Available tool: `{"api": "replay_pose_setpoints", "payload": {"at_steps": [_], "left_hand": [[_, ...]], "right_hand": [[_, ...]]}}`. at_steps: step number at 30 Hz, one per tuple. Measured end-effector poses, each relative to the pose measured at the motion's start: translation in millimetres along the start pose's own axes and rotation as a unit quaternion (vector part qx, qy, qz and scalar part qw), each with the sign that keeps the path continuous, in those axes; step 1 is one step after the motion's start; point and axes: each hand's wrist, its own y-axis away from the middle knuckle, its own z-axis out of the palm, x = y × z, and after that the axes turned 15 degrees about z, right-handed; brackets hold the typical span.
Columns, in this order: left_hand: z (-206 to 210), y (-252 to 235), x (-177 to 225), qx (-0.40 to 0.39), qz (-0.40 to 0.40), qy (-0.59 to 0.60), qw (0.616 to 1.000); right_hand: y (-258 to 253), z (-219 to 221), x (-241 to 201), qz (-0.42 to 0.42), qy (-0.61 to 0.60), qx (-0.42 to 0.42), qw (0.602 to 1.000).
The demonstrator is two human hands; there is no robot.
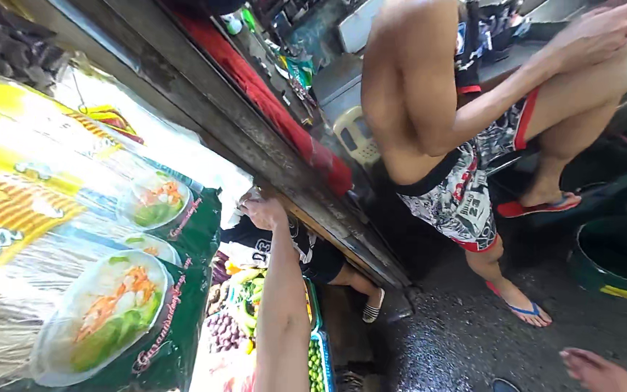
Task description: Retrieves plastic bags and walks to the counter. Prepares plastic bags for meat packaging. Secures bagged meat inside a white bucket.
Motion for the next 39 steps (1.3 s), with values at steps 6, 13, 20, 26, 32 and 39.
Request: {"api": "replay_pose_setpoints", "payload": {"at_steps": [6,13,20,26,32,39], "left_hand": [[-13.7,-2.4,-59.1,0.043,0.054,0.102,0.992],[-107.9,36.1,-75.3,0.129,0.223,0.226,0.939],[-159.5,145.5,-64.4,-0.122,0.364,0.19,0.903],[-172.2,224.6,-39.5,-0.278,0.331,0.357,0.828],[-157.8,196.6,-35.5,-0.323,0.217,0.375,0.841],[-52.9,75.9,-33.3,-0.153,0.302,0.154,0.928]], "right_hand": [[-20.3,50.5,-7.5,0.162,-0.055,-0.01,0.985],[-21.0,90.3,-195.8,-0.118,0.028,-0.138,0.983],[49.9,138.5,-381.2,-0.501,0.079,-0.145,0.849],[57.5,166.6,-354.9,-0.594,0.046,-0.144,0.79],[58.5,148.8,-320.3,-0.416,-0.059,-0.118,0.9],[48.3,116.8,-291.0,-0.222,-0.124,-0.06,0.965]]}}
